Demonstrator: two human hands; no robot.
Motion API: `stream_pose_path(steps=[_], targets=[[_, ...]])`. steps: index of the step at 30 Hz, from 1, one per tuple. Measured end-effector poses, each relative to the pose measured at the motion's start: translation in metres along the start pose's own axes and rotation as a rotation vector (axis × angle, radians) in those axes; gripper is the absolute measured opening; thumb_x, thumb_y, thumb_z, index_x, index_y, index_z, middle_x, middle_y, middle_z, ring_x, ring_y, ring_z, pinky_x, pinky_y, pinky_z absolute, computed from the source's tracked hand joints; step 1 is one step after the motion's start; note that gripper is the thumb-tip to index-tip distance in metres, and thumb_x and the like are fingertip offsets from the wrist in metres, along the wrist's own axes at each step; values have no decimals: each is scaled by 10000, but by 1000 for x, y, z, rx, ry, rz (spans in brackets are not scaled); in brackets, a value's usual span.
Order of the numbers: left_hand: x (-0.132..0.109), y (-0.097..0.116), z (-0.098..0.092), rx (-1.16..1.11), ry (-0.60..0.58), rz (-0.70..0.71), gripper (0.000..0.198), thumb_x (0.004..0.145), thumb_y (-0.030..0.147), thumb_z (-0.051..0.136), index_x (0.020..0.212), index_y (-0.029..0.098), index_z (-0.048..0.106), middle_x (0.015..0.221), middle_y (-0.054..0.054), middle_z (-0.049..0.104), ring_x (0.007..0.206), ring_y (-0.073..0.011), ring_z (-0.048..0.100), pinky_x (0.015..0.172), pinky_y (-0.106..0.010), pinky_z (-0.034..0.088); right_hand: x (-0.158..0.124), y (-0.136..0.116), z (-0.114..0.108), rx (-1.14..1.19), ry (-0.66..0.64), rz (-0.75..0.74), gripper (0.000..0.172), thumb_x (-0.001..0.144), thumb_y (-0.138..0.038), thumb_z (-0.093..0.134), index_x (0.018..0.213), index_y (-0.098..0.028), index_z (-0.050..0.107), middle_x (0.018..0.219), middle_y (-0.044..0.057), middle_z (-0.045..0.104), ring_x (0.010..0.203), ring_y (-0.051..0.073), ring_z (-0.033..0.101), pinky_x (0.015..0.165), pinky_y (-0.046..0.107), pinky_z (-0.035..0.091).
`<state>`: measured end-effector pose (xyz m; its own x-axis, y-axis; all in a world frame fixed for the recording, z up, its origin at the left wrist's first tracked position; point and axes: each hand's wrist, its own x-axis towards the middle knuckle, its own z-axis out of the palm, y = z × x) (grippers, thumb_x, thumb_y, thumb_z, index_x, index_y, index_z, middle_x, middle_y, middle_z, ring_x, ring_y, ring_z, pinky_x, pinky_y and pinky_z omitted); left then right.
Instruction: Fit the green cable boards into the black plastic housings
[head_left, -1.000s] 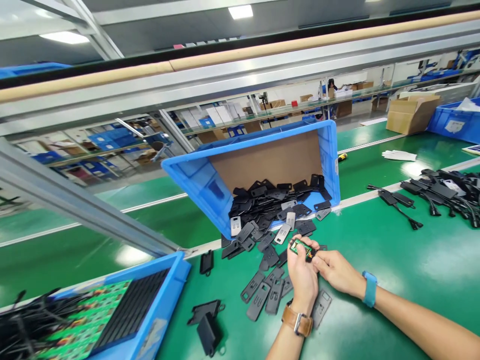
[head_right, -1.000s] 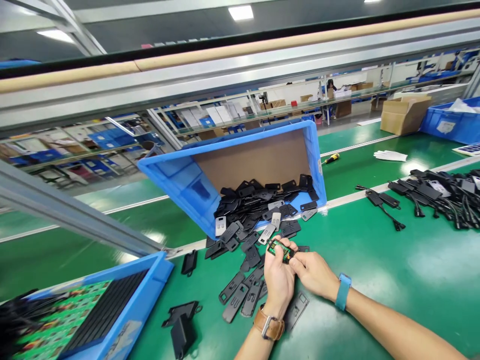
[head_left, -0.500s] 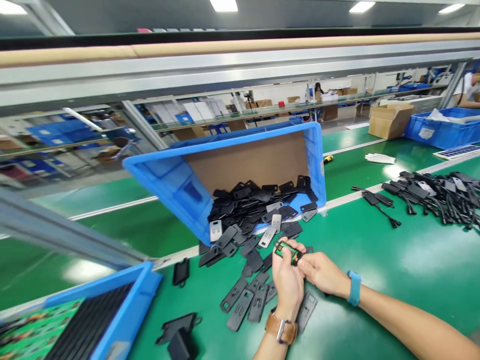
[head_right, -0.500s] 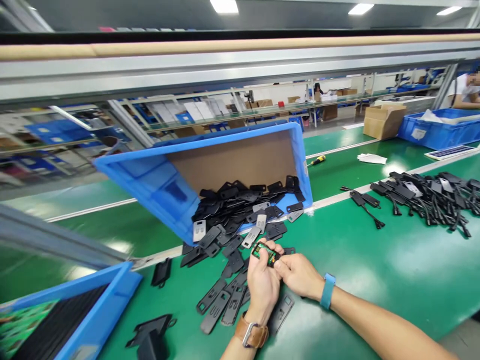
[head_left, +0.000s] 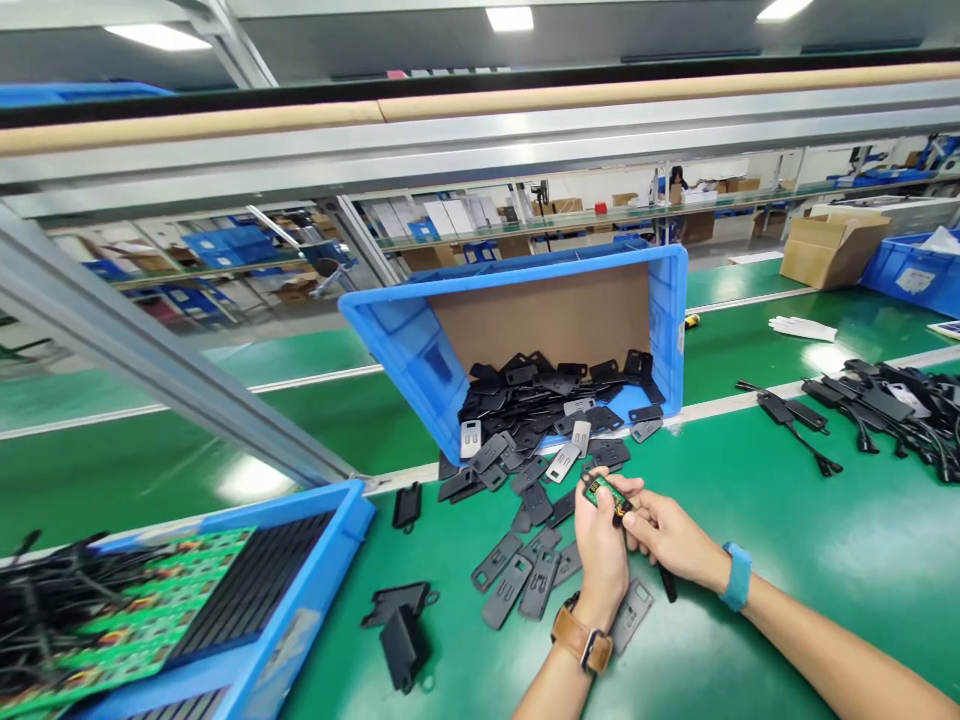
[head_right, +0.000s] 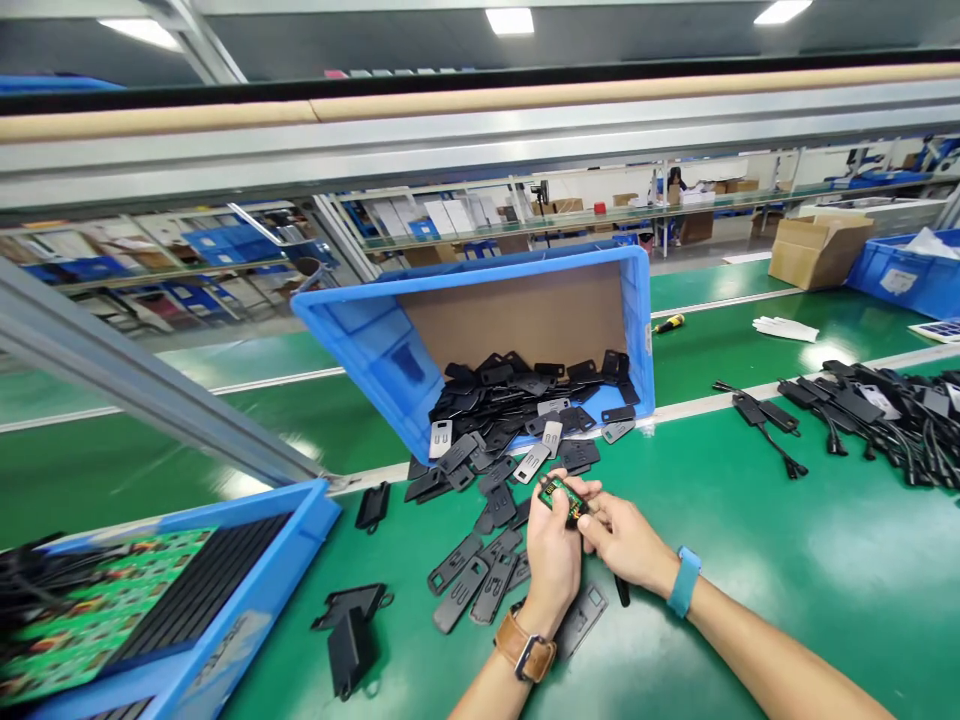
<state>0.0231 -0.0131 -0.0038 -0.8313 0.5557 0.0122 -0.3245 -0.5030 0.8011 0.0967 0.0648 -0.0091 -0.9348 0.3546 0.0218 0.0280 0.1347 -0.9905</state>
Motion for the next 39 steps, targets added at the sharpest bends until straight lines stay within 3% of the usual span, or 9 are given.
stream_pose_path(steps=[6,11,17,20,23,29,32,36,39], targets=[[-2,0,0,-4,5,-138,475,795,483,728,1111,208,505,1007,-108,705,646,-168,649,532,-243,461,1,8,2,31,2,-40,493,963,-484,494,1326,-150,489,727,-7,556,564,126,491,495,228,429],[-2,-1,-1,0,-24,-175,450,805,481,711,1109,213,516,986,-96,715,431,-84,493,398,-204,336,0,11,2,-36,20,-60,565,988,-446,452,1472,-164,380,708,-6,548,587,139,503,523,238,439],[-2,-3,0,-28,-26,-127,453,786,471,742,1083,185,554,977,-121,717,815,-227,681,697,-317,506,1,14,0,-69,72,-53,559,977,-454,463,1452,-163,417,655,-28,520,546,137,488,521,244,431],[1,-1,-1,-107,0,-150,417,796,440,737,1072,188,552,944,-99,711,906,-251,681,770,-356,506,2,11,-4,-102,77,-105,430,974,-486,473,1227,-159,591,728,5,580,639,154,534,598,259,459],[8,4,-6,-198,112,-104,331,792,362,733,1004,184,553,835,-51,684,826,-220,677,750,-347,503,7,15,-20,-213,169,-145,424,984,-531,431,1007,-159,632,869,56,641,773,180,579,705,289,477],[18,6,-19,-289,225,-134,248,772,248,686,956,184,531,722,3,600,573,-138,569,554,-271,443,34,44,-50,-399,396,-177,418,970,-500,450,1146,-144,579,955,100,660,849,216,623,756,339,519],[19,6,-21,-350,200,-194,249,784,268,671,974,175,540,738,-7,600,582,-144,578,558,-275,453,52,46,-45,-465,388,-223,388,962,-408,462,1204,-121,560,1033,136,650,854,228,616,790,389,523],[20,7,-22,-403,180,-213,231,861,350,596,989,162,551,729,-29,608,602,-168,591,559,-285,465,74,36,-31,-572,283,-349,398,896,-258,535,1282,-175,582,1308,135,576,1152,276,520,1019,469,423],[21,7,-23,-425,164,-231,299,924,418,511,1048,149,554,727,-48,619,598,-178,592,552,-285,461,81,31,-25,-646,219,-410,345,893,-197,519,1213,-215,647,1250,98,625,1206,278,470,1061,474,387]])
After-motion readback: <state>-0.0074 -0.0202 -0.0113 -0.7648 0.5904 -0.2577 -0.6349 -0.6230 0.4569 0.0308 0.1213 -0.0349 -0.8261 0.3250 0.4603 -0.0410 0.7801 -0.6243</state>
